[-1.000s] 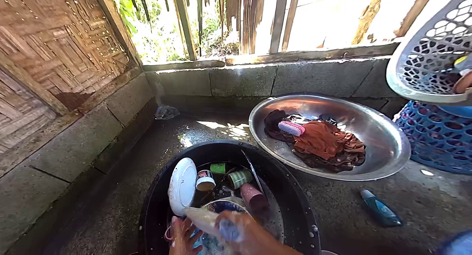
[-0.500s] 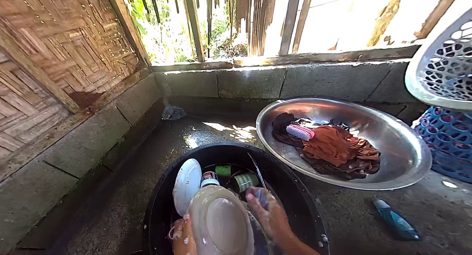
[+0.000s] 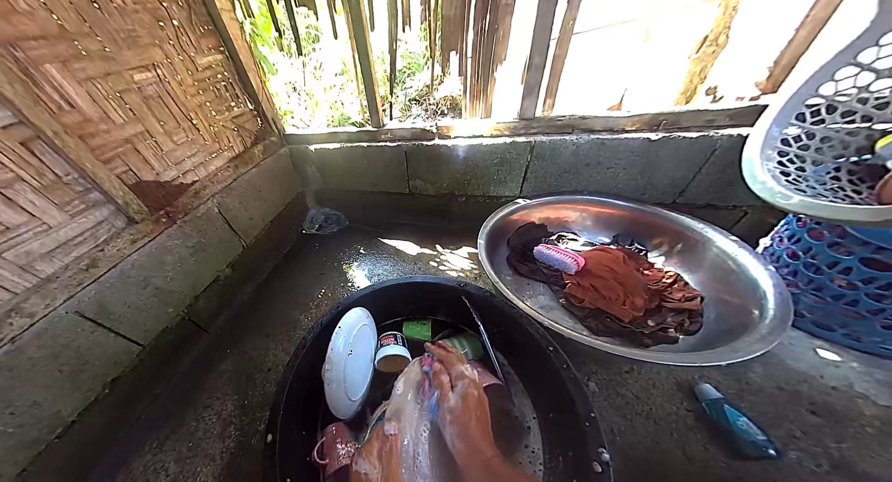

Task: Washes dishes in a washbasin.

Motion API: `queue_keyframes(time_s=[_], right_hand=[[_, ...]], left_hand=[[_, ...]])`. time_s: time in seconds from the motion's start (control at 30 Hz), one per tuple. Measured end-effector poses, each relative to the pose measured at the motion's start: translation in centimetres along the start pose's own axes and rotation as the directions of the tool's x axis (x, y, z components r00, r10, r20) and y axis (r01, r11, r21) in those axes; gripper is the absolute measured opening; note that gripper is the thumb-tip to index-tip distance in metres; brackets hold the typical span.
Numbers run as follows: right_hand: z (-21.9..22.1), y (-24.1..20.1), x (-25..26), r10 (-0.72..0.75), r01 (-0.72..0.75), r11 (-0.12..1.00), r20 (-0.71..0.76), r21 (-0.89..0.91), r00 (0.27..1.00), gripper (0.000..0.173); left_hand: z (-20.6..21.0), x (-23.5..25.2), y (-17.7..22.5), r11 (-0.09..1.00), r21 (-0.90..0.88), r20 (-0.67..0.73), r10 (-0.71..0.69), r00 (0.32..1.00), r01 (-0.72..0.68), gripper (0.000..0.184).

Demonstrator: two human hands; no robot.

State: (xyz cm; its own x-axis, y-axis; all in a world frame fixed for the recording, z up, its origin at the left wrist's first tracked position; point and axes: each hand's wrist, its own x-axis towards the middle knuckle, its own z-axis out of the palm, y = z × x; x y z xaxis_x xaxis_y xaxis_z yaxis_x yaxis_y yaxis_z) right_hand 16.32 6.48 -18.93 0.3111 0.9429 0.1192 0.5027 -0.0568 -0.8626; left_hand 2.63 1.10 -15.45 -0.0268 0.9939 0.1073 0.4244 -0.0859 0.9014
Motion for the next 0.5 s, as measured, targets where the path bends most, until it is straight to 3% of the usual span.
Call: queue_keyframes(time_s=[0.1, 0.17, 0.2, 0.27, 0.33, 0.4, 0.5], right_hand=[[1.2, -2.0, -5.3, -0.329, 0.329, 0.943, -0.005, -0.045, 0.944, 0.036], [1.8, -1.3, -6.1, -0.374, 0.374, 0.927, -0.018, 0.016, 0.927, 0.039], [1.7, -0.5, -5.0, -0.325, 0.325, 0.946, 0.006, 0.017, 0.946, 0.04], [1.0, 1.1, -1.1, -0.078, 0.076, 0.996, 0.053, 0.035, 0.996, 0.041], [0.1, 1.5, 0.8, 0.095, -0.098, 0.994, 0.073, 0.046, 0.993, 0.041], [0.3, 0.5, -1.2, -0.07, 0.071, 0.997, 0.037, -0.029, 0.997, 0.043], [0.8, -1.2, -6.0, -0.321, 0.32, 0.947, 0.021, 0.028, 0.947, 0.04]], left_hand=[[0.0, 0.2, -1.3, 0.996, -0.083, 0.024, -0.024, 0.999, 0.026, 0.033], [-0.1, -0.1, -1.8, 0.998, -0.045, 0.048, -0.035, 0.998, 0.037, 0.033], [-0.1, -0.2, -1.6, 0.999, 0.005, 0.051, -0.034, 0.998, 0.034, 0.035], [-0.3, -0.3, -0.6, 0.997, 0.072, 0.069, -0.021, 0.997, 0.016, 0.036], [-0.4, -0.3, 0.3, 0.996, 0.09, 0.059, 0.003, 0.998, -0.008, 0.035], [-0.4, 0.2, 0.3, 0.998, 0.055, 0.053, 0.006, 0.999, -0.009, 0.035], [-0.1, -0.1, -1.5, 0.999, 0.051, 0.109, -0.004, 0.994, -0.001, 0.032]])
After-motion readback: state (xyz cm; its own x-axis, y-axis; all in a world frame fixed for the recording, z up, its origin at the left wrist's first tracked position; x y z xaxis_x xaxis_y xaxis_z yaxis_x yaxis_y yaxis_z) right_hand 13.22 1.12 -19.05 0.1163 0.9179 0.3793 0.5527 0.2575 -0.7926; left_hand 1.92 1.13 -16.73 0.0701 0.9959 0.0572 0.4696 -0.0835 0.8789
